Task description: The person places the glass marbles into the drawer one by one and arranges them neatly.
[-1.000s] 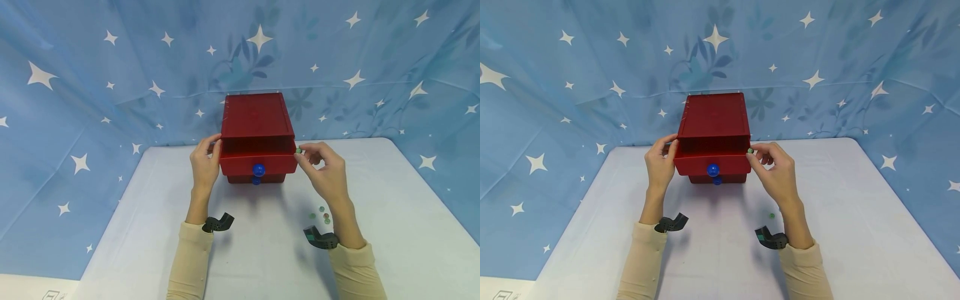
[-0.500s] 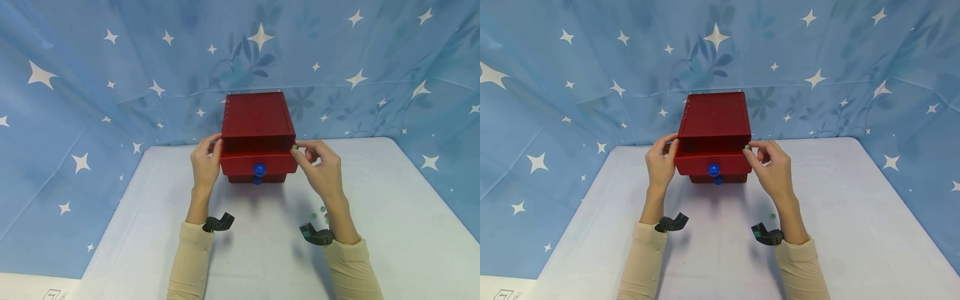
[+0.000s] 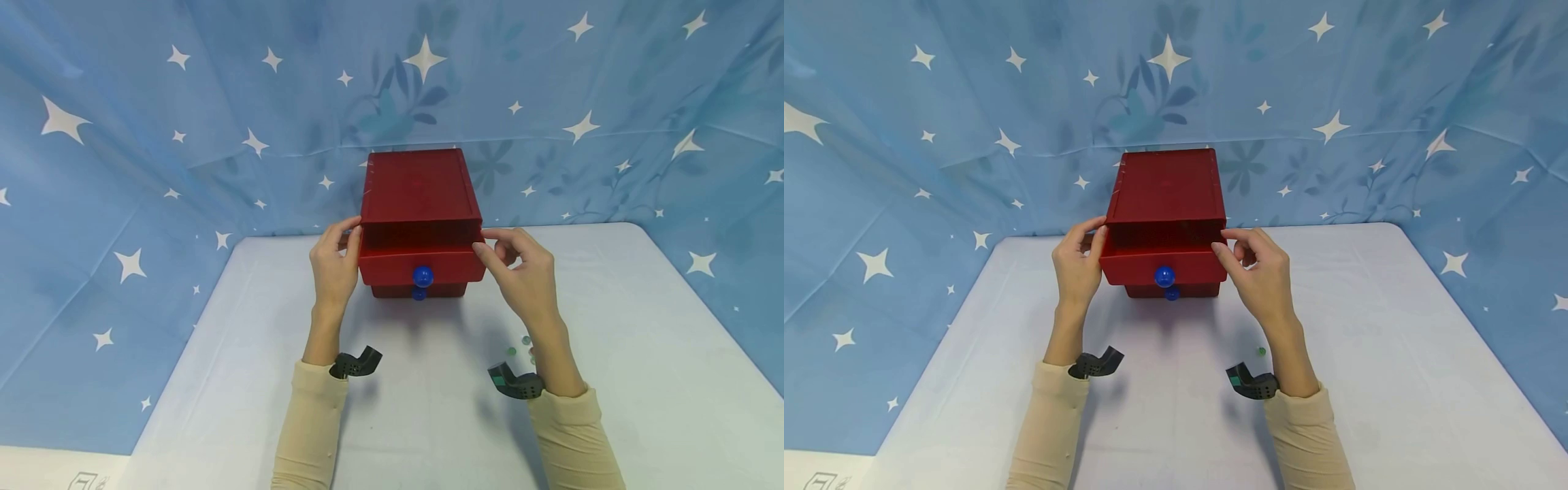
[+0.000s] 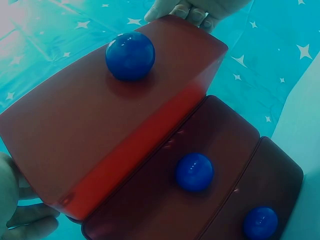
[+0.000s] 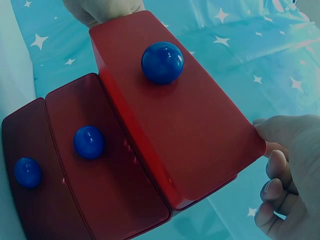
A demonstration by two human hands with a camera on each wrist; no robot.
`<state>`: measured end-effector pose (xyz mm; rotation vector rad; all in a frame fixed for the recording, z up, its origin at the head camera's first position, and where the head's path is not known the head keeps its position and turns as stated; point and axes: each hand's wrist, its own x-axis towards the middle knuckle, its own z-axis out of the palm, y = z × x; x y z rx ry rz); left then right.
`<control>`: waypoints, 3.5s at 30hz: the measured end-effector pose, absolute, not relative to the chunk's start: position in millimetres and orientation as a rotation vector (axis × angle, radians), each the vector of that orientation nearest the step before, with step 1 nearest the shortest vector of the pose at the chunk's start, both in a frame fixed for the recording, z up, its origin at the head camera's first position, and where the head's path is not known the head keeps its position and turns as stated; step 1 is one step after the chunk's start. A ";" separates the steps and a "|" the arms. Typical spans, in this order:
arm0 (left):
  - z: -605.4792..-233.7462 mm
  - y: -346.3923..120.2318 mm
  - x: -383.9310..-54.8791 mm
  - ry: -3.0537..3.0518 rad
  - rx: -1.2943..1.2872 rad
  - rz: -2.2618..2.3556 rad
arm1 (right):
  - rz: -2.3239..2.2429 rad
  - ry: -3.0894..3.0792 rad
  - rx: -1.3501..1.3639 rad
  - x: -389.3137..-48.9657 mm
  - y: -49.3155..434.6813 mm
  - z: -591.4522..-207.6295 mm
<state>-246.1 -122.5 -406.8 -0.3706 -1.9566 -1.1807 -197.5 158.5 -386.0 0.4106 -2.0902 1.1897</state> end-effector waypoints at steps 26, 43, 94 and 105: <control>-405.6 -123.9 -245.5 -1.972 -0.370 -1.194 | 1.213 -2.035 0.430 -190.1 161.3 -380.0; -404.9 -123.4 -244.5 -1.978 -0.361 -1.201 | 1.189 -2.015 0.420 -185.1 168.3 -377.4; -407.9 -121.7 -245.8 -1.962 -0.375 -1.199 | 1.098 -2.089 0.467 -173.8 182.0 -378.9; -406.3 -122.7 -244.9 -1.957 -0.373 -1.190 | 1.074 -2.131 0.481 -172.4 186.2 -389.4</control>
